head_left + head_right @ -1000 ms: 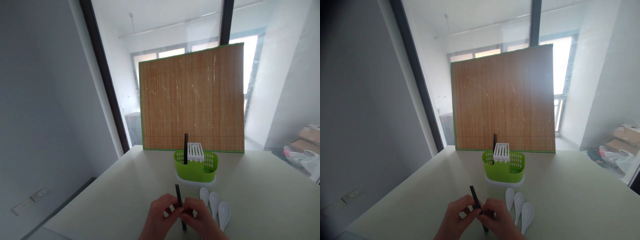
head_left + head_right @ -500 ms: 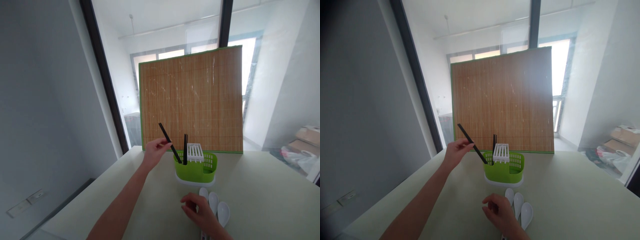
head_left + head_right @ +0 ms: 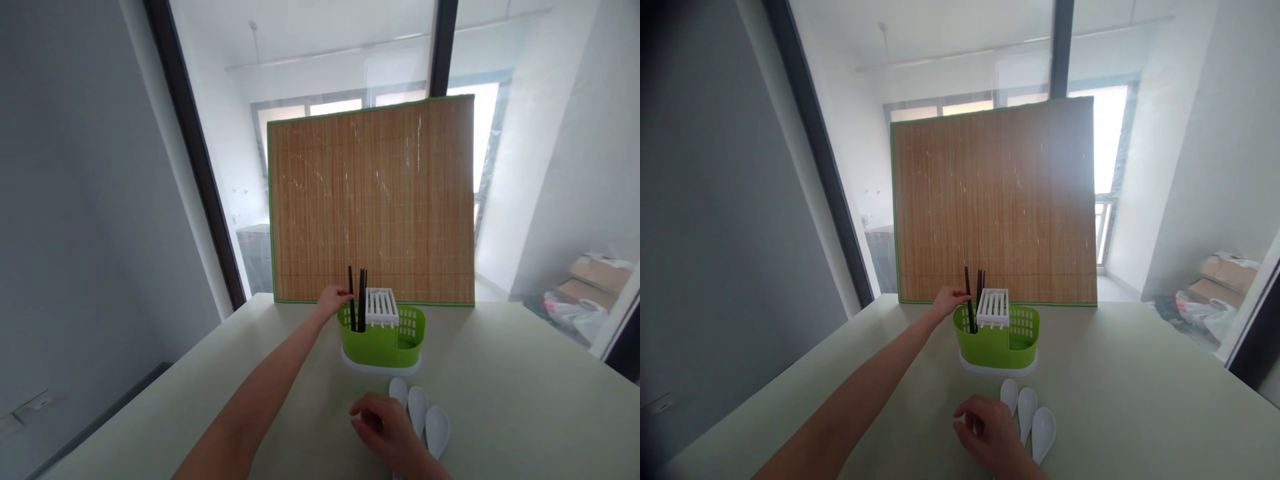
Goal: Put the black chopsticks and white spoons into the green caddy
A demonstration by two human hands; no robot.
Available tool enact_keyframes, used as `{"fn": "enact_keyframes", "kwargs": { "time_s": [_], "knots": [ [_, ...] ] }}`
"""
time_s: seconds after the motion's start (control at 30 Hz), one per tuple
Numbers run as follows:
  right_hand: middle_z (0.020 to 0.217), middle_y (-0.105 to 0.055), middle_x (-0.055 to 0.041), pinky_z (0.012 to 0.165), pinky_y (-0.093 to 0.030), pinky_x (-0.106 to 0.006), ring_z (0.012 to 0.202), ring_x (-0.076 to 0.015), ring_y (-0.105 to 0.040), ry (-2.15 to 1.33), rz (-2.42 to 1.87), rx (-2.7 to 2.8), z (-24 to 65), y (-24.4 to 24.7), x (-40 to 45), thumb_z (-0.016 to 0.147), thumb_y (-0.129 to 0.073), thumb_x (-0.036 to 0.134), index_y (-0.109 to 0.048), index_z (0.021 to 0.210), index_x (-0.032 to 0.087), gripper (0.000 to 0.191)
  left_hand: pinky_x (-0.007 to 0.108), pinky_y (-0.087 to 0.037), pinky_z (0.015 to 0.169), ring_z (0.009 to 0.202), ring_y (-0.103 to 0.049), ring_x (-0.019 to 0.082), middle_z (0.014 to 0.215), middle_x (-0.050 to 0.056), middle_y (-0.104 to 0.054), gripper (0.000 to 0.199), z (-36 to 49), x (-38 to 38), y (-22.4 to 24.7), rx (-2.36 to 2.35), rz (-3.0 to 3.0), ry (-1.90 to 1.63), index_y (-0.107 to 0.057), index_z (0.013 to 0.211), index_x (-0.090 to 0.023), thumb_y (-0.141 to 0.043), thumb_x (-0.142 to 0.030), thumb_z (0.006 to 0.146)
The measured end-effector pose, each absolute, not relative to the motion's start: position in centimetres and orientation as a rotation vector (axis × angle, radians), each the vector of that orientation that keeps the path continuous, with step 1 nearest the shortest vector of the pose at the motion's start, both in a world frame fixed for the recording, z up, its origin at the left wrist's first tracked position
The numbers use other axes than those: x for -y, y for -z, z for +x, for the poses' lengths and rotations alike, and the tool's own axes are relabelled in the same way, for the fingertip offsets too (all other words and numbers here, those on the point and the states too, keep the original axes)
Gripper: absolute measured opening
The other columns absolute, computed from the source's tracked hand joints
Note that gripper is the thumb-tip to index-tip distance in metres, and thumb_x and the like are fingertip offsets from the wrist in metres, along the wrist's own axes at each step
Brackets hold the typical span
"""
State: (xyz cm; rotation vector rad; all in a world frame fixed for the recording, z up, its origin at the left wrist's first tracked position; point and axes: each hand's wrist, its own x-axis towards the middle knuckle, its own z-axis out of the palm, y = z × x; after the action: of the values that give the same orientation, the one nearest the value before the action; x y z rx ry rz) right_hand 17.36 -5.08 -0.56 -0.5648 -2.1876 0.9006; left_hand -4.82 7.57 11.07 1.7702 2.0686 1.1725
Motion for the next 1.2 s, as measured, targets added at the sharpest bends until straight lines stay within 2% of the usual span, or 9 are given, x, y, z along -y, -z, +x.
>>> {"fn": "enact_keyframes", "kwargs": {
  "time_s": [0.53, 0.67, 0.73, 0.87, 0.93, 1.0, 1.1, 1.2],
  "knots": [
    [0.061, -0.056, 0.0034, 0.053, -0.033, -0.02, 0.053, -0.009, -0.046, -0.858, -0.577, 2.221, 17.4, 0.1, 5.2, 0.074, -0.057, 0.016, -0.067, 0.082, 0.021, 0.014, 0.027, -0.049, 0.068, 0.075, -0.064, 0.018, 0.08, 0.007, -0.071, 0.025, -4.5, -9.5, -9.3, -1.87, 1.769, -1.152, -0.072, 0.085, -0.011, -0.067, -0.032, 0.07],
    [0.059, -0.055, 0.0038, 0.052, -0.032, -0.02, 0.052, -0.0087, -0.046, -0.864, -0.594, 2.218, 17.4, 0.4, 5.1, 0.073, -0.057, 0.016, -0.067, 0.081, 0.021, 0.014, 0.027, -0.05, 0.068, 0.074, -0.065, 0.018, 0.081, 0.006, -0.071, 0.029, -4.1, -9.1, -9.8, -1.826, 1.751, -1.212, -0.071, 0.09, -0.014, -0.072, -0.028, 0.065],
    [0.059, -0.055, 0.0038, 0.052, -0.032, -0.02, 0.052, -0.0087, -0.045, -0.859, -0.593, 2.212, 17.4, 0.5, 5.1, 0.073, -0.057, 0.016, -0.067, 0.081, 0.021, 0.014, 0.027, -0.05, 0.072, 0.078, -0.065, 0.018, 0.088, 0.007, -0.071, 0.037, -4.1, -8.2, -10.2, -1.835, 1.73, -1.301, -0.069, 0.098, -0.015, -0.073, -0.029, 0.065],
    [0.06, -0.055, 0.003, 0.052, -0.032, -0.02, 0.053, -0.009, -0.046, -0.831, -0.591, 2.165, 17.5, 0.7, 5.0, 0.075, -0.055, 0.016, -0.066, 0.077, 0.02, 0.012, 0.029, -0.049, 0.078, 0.088, -0.061, 0.017, 0.108, 0.01, -0.064, 0.038, -3.8, -4.0, -9.9, -1.943, 1.618, -1.689, -0.061, 0.11, -0.017, -0.06, -0.037, 0.078],
    [0.059, -0.055, 0.0027, 0.051, -0.032, -0.021, 0.052, -0.0092, -0.046, -0.815, -0.607, 2.135, 17.5, 0.7, 5.0, 0.076, -0.055, 0.017, -0.066, 0.074, 0.019, 0.011, 0.027, -0.049, 0.071, 0.084, -0.059, 0.016, 0.105, 0.009, -0.063, 0.034, -3.3, -1.1, -8.8, -2.004, 1.501, -1.979, -0.06, 0.107, -0.018, -0.054, -0.038, 0.081],
    [0.057, -0.054, 0.0026, 0.05, -0.032, -0.021, 0.051, -0.0095, -0.045, -0.804, -0.628, 2.107, 17.5, 0.7, 4.9, 0.078, -0.054, 0.019, -0.065, 0.073, 0.019, 0.012, 0.024, -0.048, 0.062, 0.075, -0.057, 0.014, 0.095, 0.006, -0.064, 0.029, -2.2, 1.7, -6.9, -1.999, 1.453, -2.088, -0.061, 0.101, -0.018, -0.051, -0.038, 0.083],
    [0.056, -0.053, 0.0022, 0.049, -0.031, -0.021, 0.05, -0.01, -0.044, -0.787, -0.621, 2.079, 17.5, 0.7, 4.9, 0.08, -0.053, 0.022, -0.063, 0.072, 0.018, 0.014, 0.021, -0.045, 0.058, 0.067, -0.056, 0.012, 0.086, 0.003, -0.064, 0.024, 0.3, 4.4, -3.7, -1.887, 1.601, -1.839, -0.062, 0.095, -0.019, -0.048, -0.035, 0.085],
    [0.056, -0.054, 0.0015, 0.049, -0.032, -0.022, 0.05, -0.0106, -0.045, -0.764, -0.574, 2.04, 17.7, 0.7, 4.8, 0.082, -0.051, 0.025, -0.062, 0.07, 0.018, 0.017, 0.022, -0.046, 0.062, 0.067, -0.056, 0.011, 0.091, 0.002, -0.064, 0.024, 3.1, 4.9, -1.1, -1.786, 1.797, -1.488, -0.062, 0.099, -0.02, -0.051, -0.032, 0.082]
  ]
}}
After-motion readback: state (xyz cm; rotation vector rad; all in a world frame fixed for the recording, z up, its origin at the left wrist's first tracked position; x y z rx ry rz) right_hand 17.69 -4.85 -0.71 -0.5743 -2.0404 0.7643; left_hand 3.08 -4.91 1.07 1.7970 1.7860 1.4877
